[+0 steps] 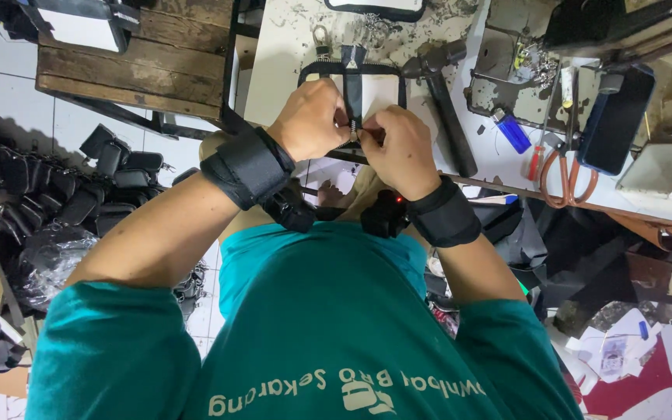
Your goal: The person works at a cluttered leather workshop table finishing small black zippered pouches. They hold a pouch, hammer along its zipper edge with a mallet, work the zipper with a pointed tool, open and close the zipper, and set finished pouches aside while picking up the next one.
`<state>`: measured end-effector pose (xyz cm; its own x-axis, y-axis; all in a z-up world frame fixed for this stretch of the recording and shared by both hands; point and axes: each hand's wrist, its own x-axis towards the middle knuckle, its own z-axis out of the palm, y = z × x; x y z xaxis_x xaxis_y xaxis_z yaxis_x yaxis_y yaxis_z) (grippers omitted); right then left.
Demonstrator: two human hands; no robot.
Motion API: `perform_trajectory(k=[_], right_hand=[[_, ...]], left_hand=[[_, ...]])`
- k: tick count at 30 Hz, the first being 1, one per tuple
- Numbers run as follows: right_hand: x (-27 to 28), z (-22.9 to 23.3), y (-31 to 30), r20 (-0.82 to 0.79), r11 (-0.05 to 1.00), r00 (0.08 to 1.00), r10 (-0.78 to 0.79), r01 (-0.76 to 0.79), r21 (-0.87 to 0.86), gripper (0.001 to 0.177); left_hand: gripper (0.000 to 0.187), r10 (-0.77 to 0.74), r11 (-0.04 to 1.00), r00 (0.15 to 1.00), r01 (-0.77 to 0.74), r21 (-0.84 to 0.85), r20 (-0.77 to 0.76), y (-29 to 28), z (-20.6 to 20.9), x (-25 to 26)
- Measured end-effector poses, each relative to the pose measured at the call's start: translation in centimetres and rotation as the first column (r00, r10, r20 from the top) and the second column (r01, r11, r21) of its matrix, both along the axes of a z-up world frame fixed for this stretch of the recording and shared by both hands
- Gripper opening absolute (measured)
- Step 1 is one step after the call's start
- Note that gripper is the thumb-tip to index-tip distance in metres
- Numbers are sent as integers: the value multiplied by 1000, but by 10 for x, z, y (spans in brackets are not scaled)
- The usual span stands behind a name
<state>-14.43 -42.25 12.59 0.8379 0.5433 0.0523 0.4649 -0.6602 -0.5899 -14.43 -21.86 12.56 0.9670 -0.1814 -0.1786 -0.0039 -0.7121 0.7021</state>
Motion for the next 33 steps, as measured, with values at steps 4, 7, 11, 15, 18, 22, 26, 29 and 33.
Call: perform_trajectory(k=[4,7,11,15,18,22,26,29,33], right_hand=[[5,-9,-1,-23,1000,1000,-6,6,11,13],[6,-6,1,20,999,1000,10,-9,-38,4],[10,-4,5,-11,994,1000,-3,2,-112,13],[11,-3,10,-39,965,999,-38,26,-260,7],[10,5,14,-64,954,997,-42,21,-300,9],[9,6,15,-46,938,998,-40,22,-345,12],[12,5,12,-42,924,995,-94,72,-376,16],[13,5,11,-32,926,994,-106,87,-368,23],[15,-1,11,19,945,992,-121,121,-305,27]], left_hand=[[9,24,999,999,-22,25,-47,-3,1,4],[18,-63,996,992,56,-65,-110,-4,11,3],[29,-56,998,988,59,14,-145,-8,-3,11],[15,-77,986,982,101,135,-171,-13,-18,21],[21,-46,983,977,81,165,-207,-16,-17,22],[28,-124,946,983,158,283,-135,-16,-54,30],[17,-44,968,987,80,237,-152,-16,-39,28],[18,-6,975,977,53,216,-212,-10,-16,24],[28,49,965,956,29,262,-288,-9,13,16]])
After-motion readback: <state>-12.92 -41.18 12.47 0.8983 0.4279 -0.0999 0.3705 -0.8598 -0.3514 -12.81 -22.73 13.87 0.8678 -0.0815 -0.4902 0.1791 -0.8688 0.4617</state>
